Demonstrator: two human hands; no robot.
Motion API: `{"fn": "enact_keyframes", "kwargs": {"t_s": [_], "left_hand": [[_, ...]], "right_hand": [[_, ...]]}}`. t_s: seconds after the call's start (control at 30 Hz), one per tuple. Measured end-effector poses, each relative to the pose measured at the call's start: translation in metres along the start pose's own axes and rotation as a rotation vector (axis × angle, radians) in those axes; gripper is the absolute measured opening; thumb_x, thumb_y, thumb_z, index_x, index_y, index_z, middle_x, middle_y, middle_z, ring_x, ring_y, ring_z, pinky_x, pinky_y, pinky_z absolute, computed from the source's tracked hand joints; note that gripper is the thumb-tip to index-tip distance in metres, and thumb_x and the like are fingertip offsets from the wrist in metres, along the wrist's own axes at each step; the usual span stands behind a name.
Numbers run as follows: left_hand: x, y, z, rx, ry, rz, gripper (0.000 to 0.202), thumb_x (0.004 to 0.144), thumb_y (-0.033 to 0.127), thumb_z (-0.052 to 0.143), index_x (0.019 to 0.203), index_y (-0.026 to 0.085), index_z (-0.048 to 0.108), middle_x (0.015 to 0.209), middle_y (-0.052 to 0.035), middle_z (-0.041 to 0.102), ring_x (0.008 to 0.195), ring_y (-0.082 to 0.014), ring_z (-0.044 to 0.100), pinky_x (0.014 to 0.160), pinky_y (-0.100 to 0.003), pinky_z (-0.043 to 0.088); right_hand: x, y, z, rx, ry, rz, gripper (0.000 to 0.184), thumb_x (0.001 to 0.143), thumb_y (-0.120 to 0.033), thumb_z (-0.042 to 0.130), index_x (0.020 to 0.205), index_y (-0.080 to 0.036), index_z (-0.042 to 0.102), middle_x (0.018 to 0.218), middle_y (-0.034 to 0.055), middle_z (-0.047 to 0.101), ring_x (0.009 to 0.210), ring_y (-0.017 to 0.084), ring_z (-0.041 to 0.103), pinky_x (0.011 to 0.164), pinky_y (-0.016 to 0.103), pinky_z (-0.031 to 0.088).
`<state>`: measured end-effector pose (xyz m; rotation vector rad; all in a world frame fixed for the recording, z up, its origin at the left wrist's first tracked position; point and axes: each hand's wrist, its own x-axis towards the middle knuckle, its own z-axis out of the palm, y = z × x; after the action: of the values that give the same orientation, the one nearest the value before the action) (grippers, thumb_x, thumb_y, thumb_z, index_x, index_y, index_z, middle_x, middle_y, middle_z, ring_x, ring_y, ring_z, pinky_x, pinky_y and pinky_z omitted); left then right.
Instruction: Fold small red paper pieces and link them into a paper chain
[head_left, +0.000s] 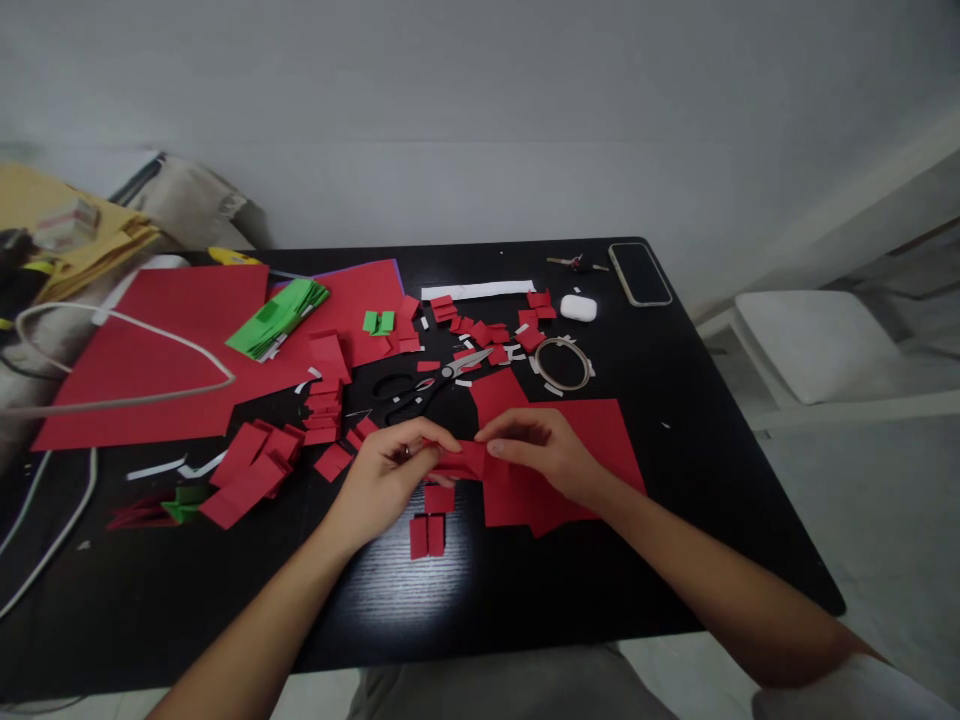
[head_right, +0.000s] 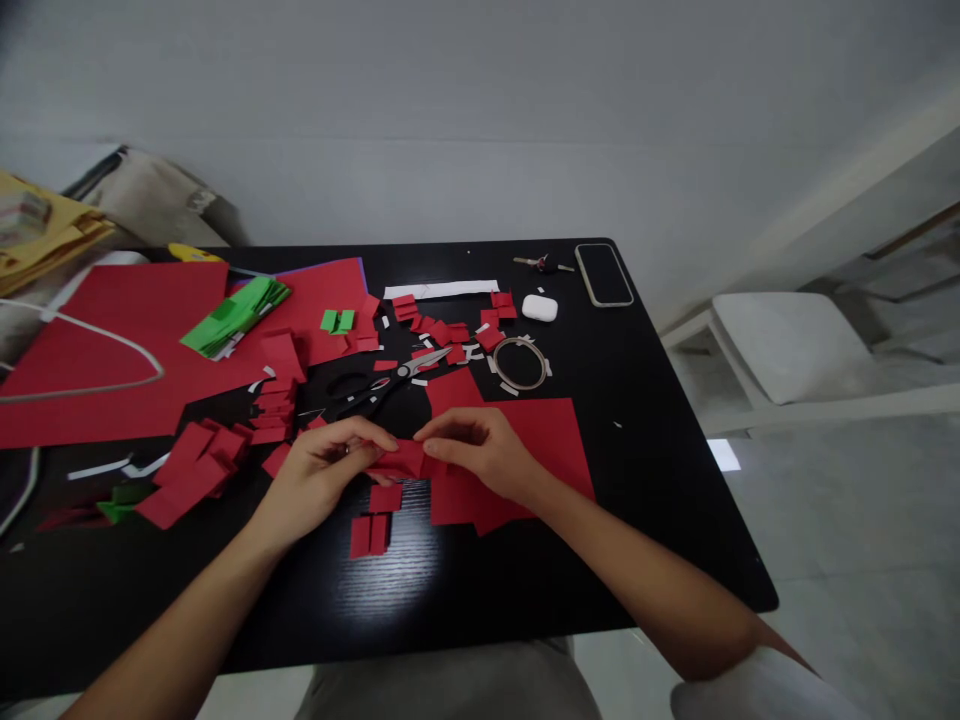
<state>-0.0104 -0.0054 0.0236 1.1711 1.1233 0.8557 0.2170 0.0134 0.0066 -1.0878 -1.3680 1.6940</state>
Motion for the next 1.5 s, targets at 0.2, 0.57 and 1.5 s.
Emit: {"fn": "enact_keyframes", "kwargs": {"t_s": [0.2,0.57,1.5], "left_hand": [[-0.001,-0.001,-0.002,0.075,-0.072,0.002,0.016,0.091,0.023,0.062,0.091,0.018,0.077,0.081,-0.0020,0.074,0.073,-0.0167,0.075,0.072,-0.029,0.065],[-0.002,-0.009,-0.001,0.285,-0.030,0.047,0.023,0.093,0.039,0.070,0.104,0.020,0.073,0.092,-0.0034,0.077,0.081,-0.0173,0.070,0.070,-0.026,0.051],[0.000,-0.018,0.014,0.122,0.080,-0.016,0.026,0.086,0.040,0.076,0.086,0.018,0.064,0.064,0.0035,0.064,0.061,-0.0137,0.065,0.062,-0.024,0.051]], "right_hand": [[0.002,-0.002,-0.001,0.005,-0.085,0.140,0.024,0.082,-0.043,0.081,0.083,-0.019,0.080,0.082,0.0034,0.078,0.077,0.018,0.071,0.075,0.029,0.054],[-0.003,0.000,0.006,-0.168,-0.082,0.038,0.019,0.085,-0.036,0.078,0.083,-0.018,0.079,0.073,0.0024,0.075,0.064,0.015,0.065,0.059,0.026,0.050],[0.001,0.015,0.019,0.085,0.110,0.046,0.018,0.079,-0.031,0.082,0.087,-0.021,0.070,0.084,-0.0004,0.072,0.080,0.016,0.068,0.079,0.030,0.055]]}}
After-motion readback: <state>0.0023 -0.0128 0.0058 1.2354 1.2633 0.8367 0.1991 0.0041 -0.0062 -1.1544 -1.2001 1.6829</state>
